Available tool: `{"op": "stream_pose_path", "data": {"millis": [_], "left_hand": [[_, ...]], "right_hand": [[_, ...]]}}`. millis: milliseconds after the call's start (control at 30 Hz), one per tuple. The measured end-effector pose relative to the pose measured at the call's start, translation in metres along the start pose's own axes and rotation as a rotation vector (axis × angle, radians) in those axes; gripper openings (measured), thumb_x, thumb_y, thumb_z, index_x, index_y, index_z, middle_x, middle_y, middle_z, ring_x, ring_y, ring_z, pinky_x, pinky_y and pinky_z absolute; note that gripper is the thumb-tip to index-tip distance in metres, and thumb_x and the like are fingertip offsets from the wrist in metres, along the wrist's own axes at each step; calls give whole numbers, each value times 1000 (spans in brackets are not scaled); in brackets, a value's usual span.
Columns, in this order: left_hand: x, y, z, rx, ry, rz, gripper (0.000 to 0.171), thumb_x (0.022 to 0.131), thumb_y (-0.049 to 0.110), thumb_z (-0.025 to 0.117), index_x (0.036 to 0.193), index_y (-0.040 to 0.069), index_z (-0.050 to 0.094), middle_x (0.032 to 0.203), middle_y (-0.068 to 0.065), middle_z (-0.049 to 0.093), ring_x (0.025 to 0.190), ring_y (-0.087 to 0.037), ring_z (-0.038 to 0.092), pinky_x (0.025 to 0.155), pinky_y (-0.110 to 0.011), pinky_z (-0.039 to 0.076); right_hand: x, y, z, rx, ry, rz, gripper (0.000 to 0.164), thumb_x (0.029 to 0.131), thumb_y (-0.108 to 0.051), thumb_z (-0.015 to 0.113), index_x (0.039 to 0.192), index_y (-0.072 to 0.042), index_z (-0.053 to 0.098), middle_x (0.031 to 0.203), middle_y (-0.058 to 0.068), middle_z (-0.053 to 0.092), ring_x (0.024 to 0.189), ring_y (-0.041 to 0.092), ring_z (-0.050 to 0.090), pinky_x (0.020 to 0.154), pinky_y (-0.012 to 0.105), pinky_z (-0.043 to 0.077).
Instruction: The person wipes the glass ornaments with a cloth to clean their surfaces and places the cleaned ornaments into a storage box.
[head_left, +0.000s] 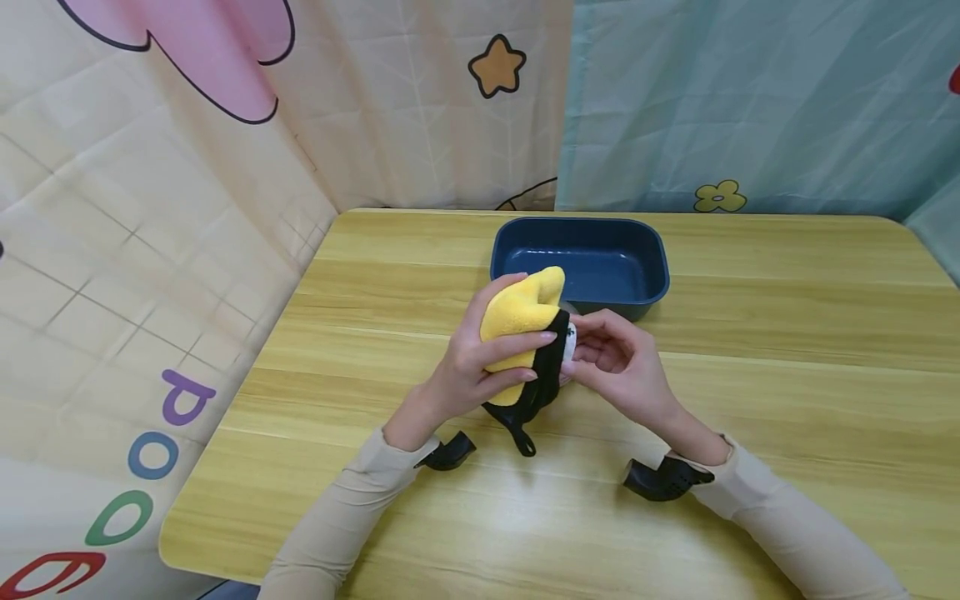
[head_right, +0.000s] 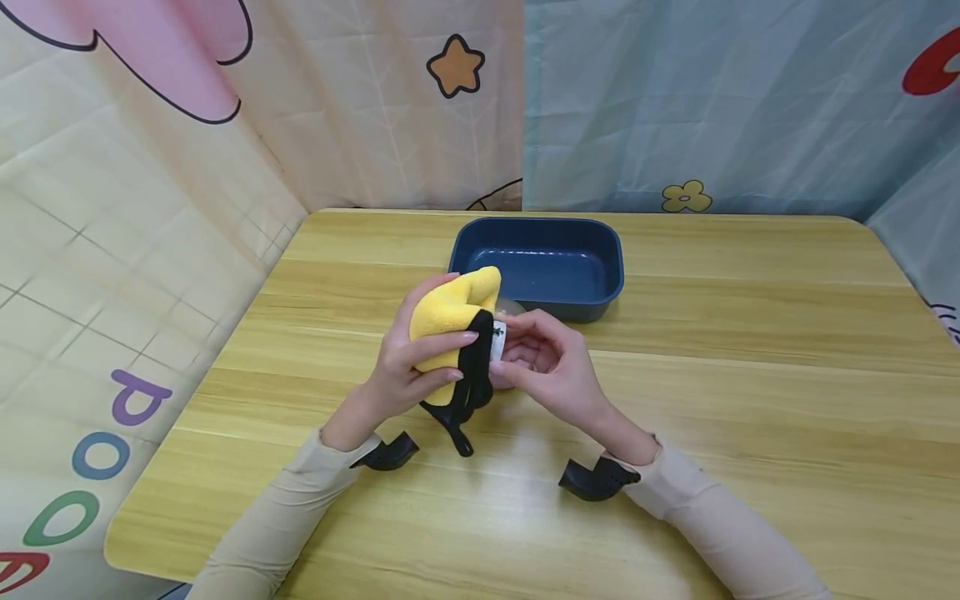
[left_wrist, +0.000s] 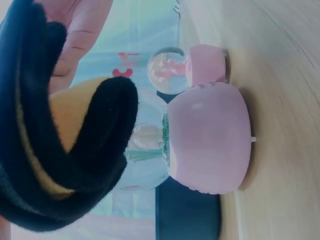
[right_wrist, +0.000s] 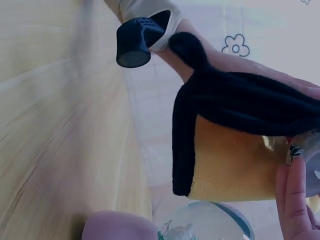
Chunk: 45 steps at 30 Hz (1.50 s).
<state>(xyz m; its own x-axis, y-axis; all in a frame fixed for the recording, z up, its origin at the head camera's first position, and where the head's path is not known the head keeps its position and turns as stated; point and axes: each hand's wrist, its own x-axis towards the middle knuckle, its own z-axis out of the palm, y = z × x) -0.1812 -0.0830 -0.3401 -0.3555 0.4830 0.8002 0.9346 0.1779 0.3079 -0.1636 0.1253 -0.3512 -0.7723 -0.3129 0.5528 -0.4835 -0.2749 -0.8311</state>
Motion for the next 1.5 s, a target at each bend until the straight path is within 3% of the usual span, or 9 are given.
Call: {"op": "stream_pose_path", "data": {"millis": [167, 367, 533, 700, 900, 1067, 1133, 1300, 1500], "left_hand": [[-1, 1, 0, 12, -13, -9, 38, 89, 42, 51, 103, 8, 64, 128, -30, 38, 121, -38, 40, 100, -40, 42], [-1, 2, 0, 5, -31, -6, 38, 89, 42, 51, 102, 8, 64, 125, -28, 40, 118, -36, 42, 97, -38, 44], [-1, 1, 1, 2, -34, 18, 38, 89, 42, 51, 102, 9, 63, 123, -28, 41, 116, -36, 42, 96, -38, 44], [-2, -1, 2, -20, -23, 35, 37, 90, 41, 50, 105, 9, 61, 122, -30, 40, 115, -37, 42, 96, -38, 44], [-4, -5, 5, -70, 10, 30, 37, 91, 41, 49, 108, 10, 59, 121, -31, 41, 114, -37, 43, 95, -38, 44], [-5, -9, 8, -118, 47, 14, 36, 91, 42, 49, 113, 15, 57, 118, -30, 43, 111, -35, 45, 93, -37, 44], [-6, -10, 8, -128, 58, 11, 35, 91, 42, 49, 114, 16, 57, 118, -30, 44, 110, -35, 46, 93, -37, 44], [-5, -10, 10, -129, 70, -2, 35, 91, 42, 50, 115, 17, 55, 117, -28, 45, 109, -34, 45, 93, -36, 43], [-4, -9, 9, -103, 81, 1, 34, 91, 41, 51, 113, 15, 56, 116, -28, 44, 106, -33, 46, 91, -35, 45]], "right_hand": [[0, 1, 1, -26, -20, -133, 47, 74, 13, 68, 117, -5, 60, 112, -2, 65, 92, 8, 64, 81, 18, 54], [4, 3, -2, -133, -55, -346, 43, 78, -7, 73, 114, 10, 58, 113, 0, 64, 92, 8, 65, 81, 18, 54], [6, 4, -5, -351, -55, -494, 44, 80, -19, 72, 108, 12, 60, 104, 11, 65, 89, 11, 61, 79, 14, 52], [9, 2, -7, -610, -45, -633, 44, 85, -29, 68, 106, 8, 62, 92, 24, 62, 83, 22, 60, 89, 12, 48], [12, 0, -8, -731, -92, -744, 34, 88, -25, 64, 101, 6, 62, 95, 25, 61, 82, 27, 62, 92, 17, 49], [13, 1, -9, -847, -113, -796, 28, 91, -24, 59, 100, 3, 62, 96, 24, 61, 81, 27, 63, 79, 24, 55], [13, 1, -8, -846, -109, -799, 28, 91, -24, 59, 100, 3, 62, 95, 23, 61, 82, 28, 63, 82, 23, 55], [14, 4, -6, -724, -75, -779, 32, 87, -23, 65, 98, 7, 63, 93, 25, 62, 83, 29, 62, 94, 17, 47], [13, 7, -3, -641, -21, -723, 39, 85, -26, 68, 97, 10, 64, 89, 25, 62, 80, 28, 62, 93, 15, 47]]}}
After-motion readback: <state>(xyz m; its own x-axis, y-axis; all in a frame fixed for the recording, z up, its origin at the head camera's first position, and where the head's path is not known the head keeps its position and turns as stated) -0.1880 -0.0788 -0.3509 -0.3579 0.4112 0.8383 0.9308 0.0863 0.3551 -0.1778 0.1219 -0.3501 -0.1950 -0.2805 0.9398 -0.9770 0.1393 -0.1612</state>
